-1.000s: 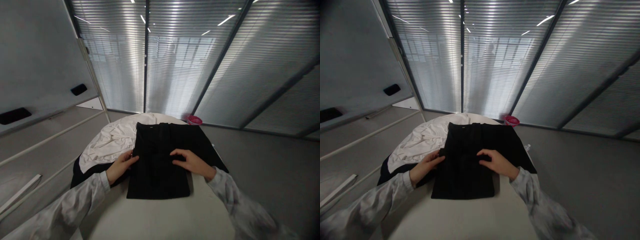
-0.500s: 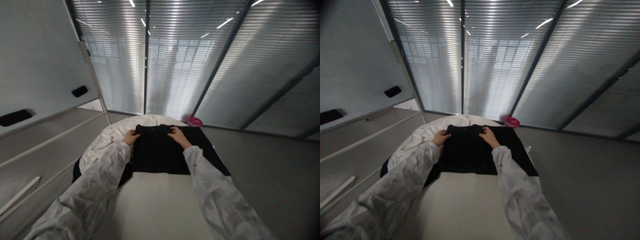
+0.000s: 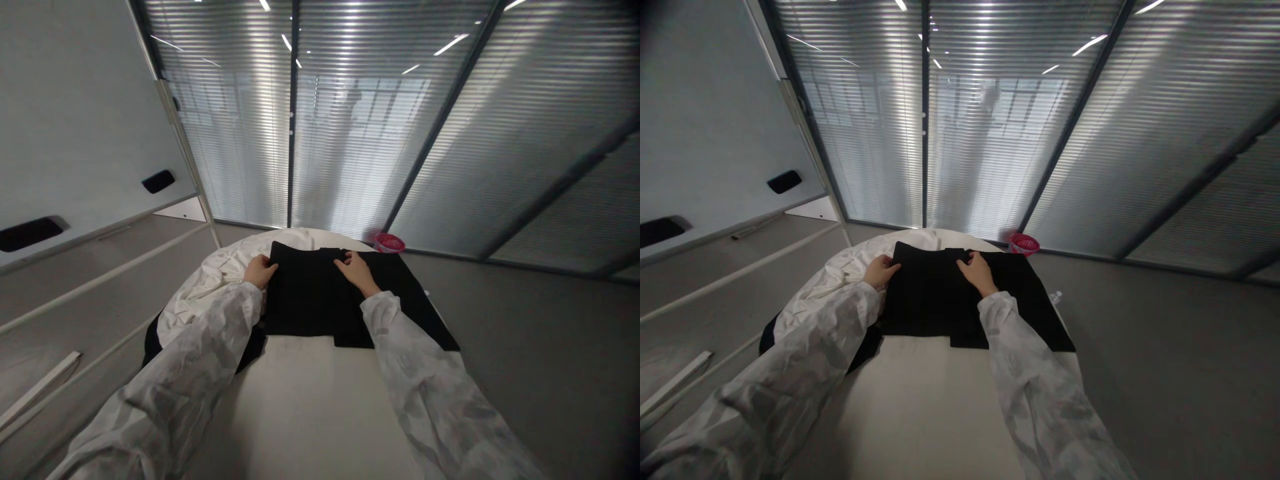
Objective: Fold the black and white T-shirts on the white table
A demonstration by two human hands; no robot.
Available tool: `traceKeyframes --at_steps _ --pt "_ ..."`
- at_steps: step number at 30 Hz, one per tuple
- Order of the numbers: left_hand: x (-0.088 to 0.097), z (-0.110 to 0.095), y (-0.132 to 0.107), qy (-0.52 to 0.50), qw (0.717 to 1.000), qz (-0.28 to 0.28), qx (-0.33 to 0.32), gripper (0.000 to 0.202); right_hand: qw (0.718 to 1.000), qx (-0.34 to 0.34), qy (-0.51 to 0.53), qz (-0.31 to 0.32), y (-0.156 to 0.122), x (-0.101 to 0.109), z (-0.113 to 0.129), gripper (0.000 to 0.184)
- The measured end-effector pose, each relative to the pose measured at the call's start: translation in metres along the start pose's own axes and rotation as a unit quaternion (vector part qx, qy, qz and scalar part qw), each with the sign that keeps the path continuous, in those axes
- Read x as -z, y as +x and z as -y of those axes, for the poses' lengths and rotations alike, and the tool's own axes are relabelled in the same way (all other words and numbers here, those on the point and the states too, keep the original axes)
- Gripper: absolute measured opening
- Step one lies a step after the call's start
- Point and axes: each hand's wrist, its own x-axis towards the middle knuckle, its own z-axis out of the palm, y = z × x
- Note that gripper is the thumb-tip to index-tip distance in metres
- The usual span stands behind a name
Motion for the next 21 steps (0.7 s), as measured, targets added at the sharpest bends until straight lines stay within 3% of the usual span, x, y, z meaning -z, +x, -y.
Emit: traceKeyframes --at_steps 4,7,11,16,21 --pt "0.005 -0.001 -0.005 -0.030 0.992 0.081 0.088 0.044 0.998 -0.008 -0.005 0.064 -0.023 -0.002 0.001 0.059" --pt "0.001 -0.007 -0.006 -0.085 0.979 0.139 0.126 0.045 0.995 0.002 0.027 0.093 -0.031 -0.007 0.007 0.046" --pt "-0.006 -0.009 -0.012 -0.150 0.971 0.145 0.113 0.041 0.987 0.005 0.140 0.079 -0.038 -0.015 0.009 0.048" --pt "-0.009 -0.006 -0.021 -0.214 0.963 0.137 0.090 0.043 0.944 -0.082 0.299 0.111 -0.052 -0.017 0.002 0.068" --pt "-0.019 -0.035 -0.014 -0.267 0.956 0.117 0.040 0.040 0.938 -0.049 0.340 0.047 -0.041 0.015 0.003 0.076"
